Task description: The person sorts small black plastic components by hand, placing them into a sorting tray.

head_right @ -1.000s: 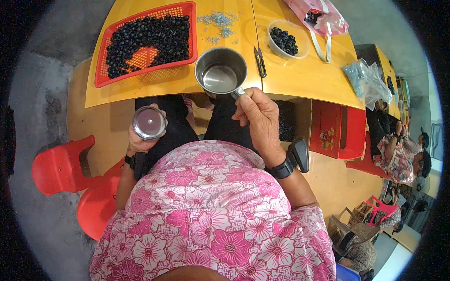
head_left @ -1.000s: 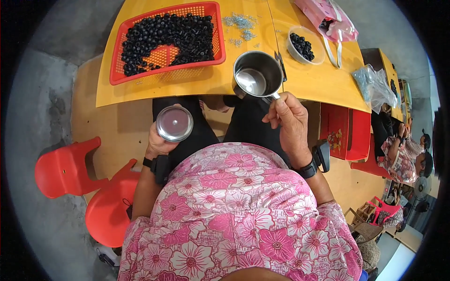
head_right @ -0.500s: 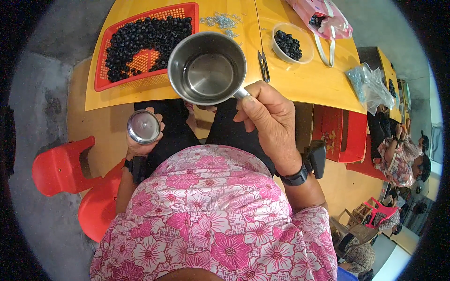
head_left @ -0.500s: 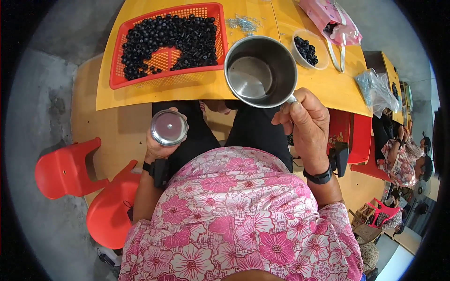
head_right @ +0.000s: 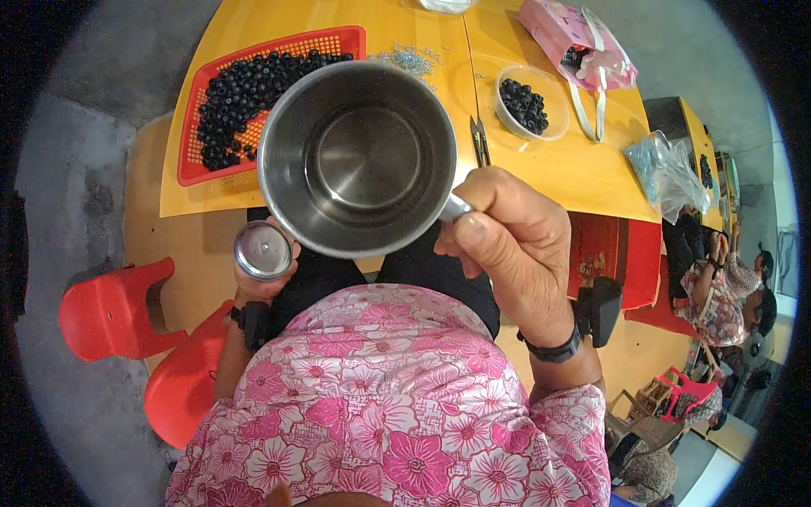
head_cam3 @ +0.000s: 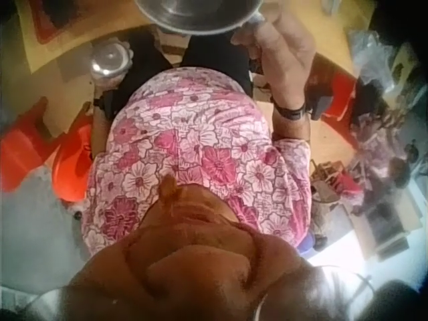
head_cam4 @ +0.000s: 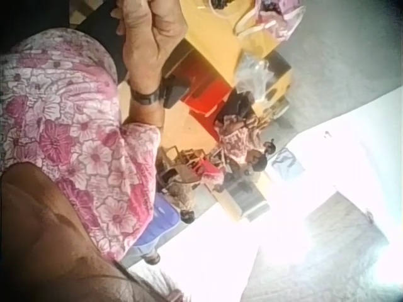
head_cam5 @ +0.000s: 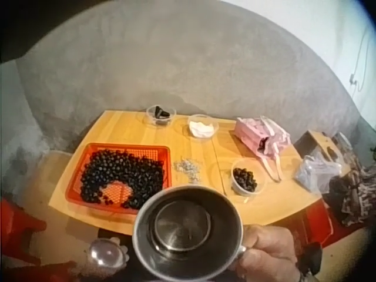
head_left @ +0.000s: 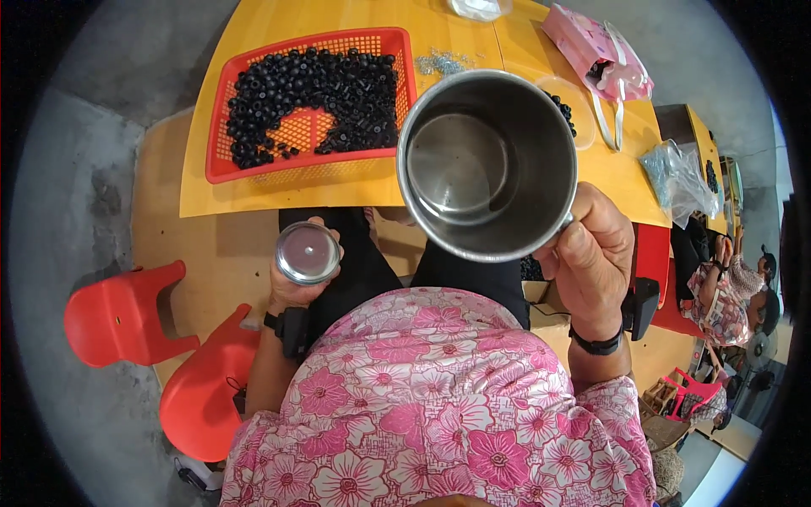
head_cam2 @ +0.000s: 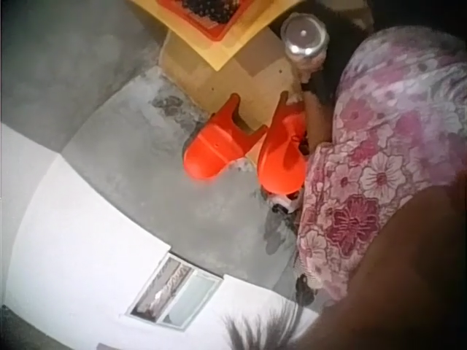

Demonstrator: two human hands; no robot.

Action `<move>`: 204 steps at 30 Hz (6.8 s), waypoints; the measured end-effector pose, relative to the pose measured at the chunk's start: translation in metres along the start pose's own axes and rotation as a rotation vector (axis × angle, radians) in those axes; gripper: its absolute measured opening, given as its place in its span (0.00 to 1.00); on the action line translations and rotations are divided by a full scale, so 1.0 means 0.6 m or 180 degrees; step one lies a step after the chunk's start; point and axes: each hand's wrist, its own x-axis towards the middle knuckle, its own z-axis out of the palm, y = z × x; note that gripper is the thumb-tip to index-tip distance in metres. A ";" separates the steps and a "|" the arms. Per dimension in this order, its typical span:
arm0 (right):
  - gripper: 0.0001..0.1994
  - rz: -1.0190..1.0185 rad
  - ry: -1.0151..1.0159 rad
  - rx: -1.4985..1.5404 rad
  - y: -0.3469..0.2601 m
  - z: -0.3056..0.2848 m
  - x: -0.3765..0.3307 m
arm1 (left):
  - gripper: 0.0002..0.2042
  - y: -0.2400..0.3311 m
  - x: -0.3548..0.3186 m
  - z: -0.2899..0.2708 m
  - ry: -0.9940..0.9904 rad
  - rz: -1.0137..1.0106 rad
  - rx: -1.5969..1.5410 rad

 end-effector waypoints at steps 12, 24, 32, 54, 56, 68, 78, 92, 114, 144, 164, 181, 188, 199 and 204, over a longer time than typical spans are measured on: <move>0.15 -0.0262 -0.0179 -0.0101 -0.038 0.016 0.004 | 0.25 -0.034 0.019 -0.047 -0.1005 0.0075 -0.1638; 0.14 -0.1291 -0.1108 0.0309 -0.074 0.026 0.034 | 0.23 0.017 -0.047 -0.003 0.0370 0.0627 0.0473; 0.15 -0.0816 -0.1547 -0.0370 -0.152 0.007 0.014 | 0.21 -0.013 -0.017 -0.073 -0.0267 0.1104 0.0599; 0.17 -0.3262 -0.1524 0.0188 -0.198 0.052 0.049 | 0.19 -0.031 0.009 -0.063 -0.0383 0.0773 0.0506; 0.17 -0.3308 -0.1502 0.0132 -0.210 0.057 0.053 | 0.19 -0.021 0.012 -0.059 -0.0337 0.0804 0.0529; 0.17 -0.3288 -0.1605 -0.0488 -0.266 0.042 0.035 | 0.20 -0.019 0.009 -0.053 -0.0102 0.0541 0.0439; 0.18 -0.3641 -0.1637 -0.0535 -0.311 0.047 0.025 | 0.20 -0.015 0.015 -0.042 0.0177 0.0299 0.0335; 0.14 -0.3505 -0.1288 0.0081 -0.321 0.065 -0.055 | 0.18 -0.019 0.016 -0.041 0.0596 0.0122 0.0123; 0.14 -0.3874 -0.1546 -0.0847 -0.364 0.031 -0.077 | 0.18 -0.011 0.012 -0.016 0.0201 0.0029 0.0035; 0.11 0.0091 0.0368 -0.0620 -0.048 -0.055 0.002 | 0.11 0.009 0.035 0.232 0.0100 0.0435 0.2345; 0.10 0.0468 0.0709 -0.0418 0.102 -0.036 0.009 | 0.08 -0.066 0.188 0.418 -0.0618 0.1742 0.6454; 0.10 0.0495 0.0950 0.0053 0.126 -0.030 0.005 | 0.10 -0.091 0.222 0.404 -0.0660 0.1703 0.6454; 0.10 0.0620 0.1787 0.0632 0.135 -0.098 0.001 | 0.17 -0.092 0.211 0.370 -0.0914 0.2277 0.6256; 0.10 -0.0111 0.3845 0.0094 0.199 -0.394 0.005 | 0.09 -0.037 0.088 0.168 -0.0326 0.0949 0.6473; 0.09 0.0044 0.4344 0.0169 0.238 -0.486 0.016 | 0.08 -0.008 0.065 0.122 0.0364 0.0733 0.6274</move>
